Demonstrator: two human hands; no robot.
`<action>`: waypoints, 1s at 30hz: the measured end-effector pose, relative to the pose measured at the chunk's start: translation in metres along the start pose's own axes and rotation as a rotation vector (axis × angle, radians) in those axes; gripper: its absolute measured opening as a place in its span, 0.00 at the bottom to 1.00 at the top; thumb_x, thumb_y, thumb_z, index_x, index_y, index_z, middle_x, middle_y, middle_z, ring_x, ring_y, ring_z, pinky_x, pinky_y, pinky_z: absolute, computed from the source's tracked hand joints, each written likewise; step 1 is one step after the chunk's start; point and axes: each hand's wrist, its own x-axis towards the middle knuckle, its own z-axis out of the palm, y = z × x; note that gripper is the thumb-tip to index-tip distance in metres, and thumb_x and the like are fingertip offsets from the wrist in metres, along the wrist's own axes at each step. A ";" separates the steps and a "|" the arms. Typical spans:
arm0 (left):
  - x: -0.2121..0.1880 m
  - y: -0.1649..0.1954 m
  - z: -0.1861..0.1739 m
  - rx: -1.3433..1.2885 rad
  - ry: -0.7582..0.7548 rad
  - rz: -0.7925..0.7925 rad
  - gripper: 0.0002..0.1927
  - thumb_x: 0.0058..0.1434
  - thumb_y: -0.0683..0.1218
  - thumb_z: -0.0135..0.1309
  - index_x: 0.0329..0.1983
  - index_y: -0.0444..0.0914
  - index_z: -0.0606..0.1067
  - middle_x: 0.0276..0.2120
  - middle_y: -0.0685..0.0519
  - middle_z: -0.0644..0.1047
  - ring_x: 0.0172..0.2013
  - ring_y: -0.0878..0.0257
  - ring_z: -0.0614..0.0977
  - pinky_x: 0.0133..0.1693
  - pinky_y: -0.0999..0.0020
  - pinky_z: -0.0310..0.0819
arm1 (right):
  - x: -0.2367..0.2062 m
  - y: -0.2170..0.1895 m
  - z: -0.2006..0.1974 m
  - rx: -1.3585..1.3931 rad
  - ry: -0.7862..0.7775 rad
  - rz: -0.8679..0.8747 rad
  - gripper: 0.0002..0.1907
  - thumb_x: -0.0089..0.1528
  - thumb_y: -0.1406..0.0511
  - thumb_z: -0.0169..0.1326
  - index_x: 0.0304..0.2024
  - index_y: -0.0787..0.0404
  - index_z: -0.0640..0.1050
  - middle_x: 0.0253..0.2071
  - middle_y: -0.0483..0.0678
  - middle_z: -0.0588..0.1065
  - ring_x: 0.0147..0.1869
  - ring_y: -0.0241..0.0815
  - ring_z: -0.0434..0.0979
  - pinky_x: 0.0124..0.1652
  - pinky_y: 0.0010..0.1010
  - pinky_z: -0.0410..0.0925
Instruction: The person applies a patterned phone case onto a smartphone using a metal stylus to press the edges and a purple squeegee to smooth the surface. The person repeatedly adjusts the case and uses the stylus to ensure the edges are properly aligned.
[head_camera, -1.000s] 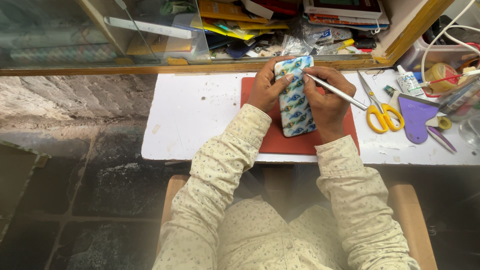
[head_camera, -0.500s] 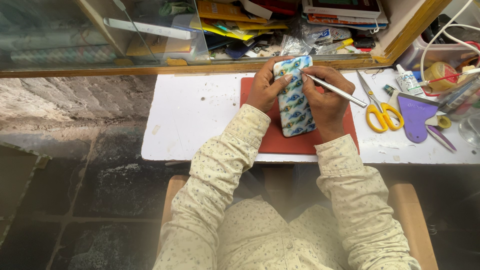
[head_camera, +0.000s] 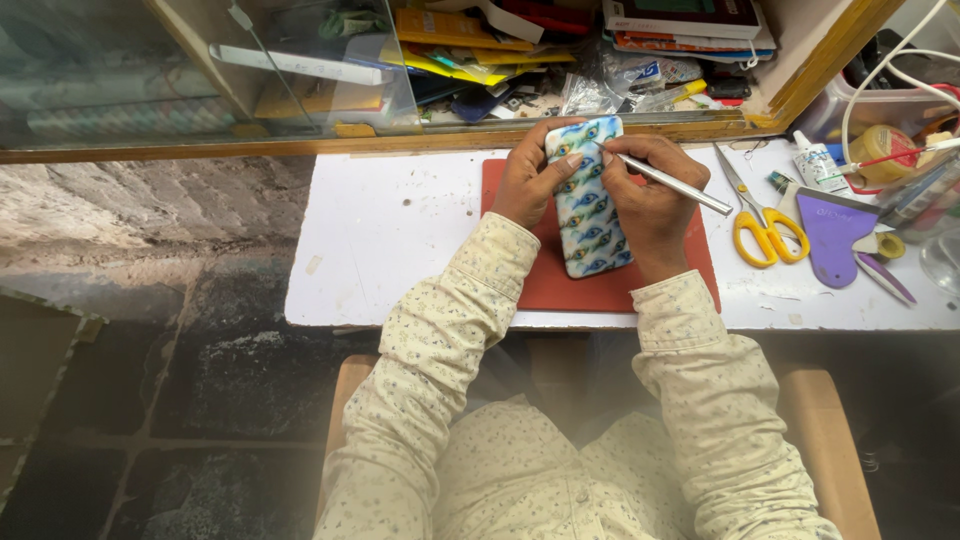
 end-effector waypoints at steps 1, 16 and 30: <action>0.000 0.000 0.000 0.001 0.000 0.000 0.19 0.68 0.40 0.55 0.61 0.36 0.71 0.49 0.49 0.80 0.50 0.64 0.80 0.54 0.67 0.77 | 0.000 0.000 0.000 -0.012 0.003 -0.006 0.06 0.61 0.75 0.62 0.41 0.67 0.83 0.39 0.51 0.81 0.40 0.37 0.82 0.41 0.24 0.75; -0.001 0.001 0.001 0.013 0.014 -0.002 0.19 0.67 0.41 0.55 0.61 0.36 0.72 0.48 0.49 0.80 0.49 0.64 0.81 0.54 0.66 0.78 | -0.004 0.001 0.003 -0.008 0.025 0.027 0.06 0.60 0.76 0.61 0.40 0.67 0.83 0.38 0.50 0.81 0.39 0.36 0.81 0.39 0.23 0.73; 0.000 -0.005 -0.003 -0.047 0.010 -0.021 0.20 0.66 0.41 0.55 0.61 0.36 0.70 0.49 0.49 0.79 0.49 0.64 0.81 0.53 0.68 0.79 | -0.011 -0.001 0.008 0.021 0.073 0.083 0.05 0.61 0.75 0.62 0.39 0.68 0.83 0.34 0.49 0.81 0.34 0.32 0.79 0.34 0.19 0.70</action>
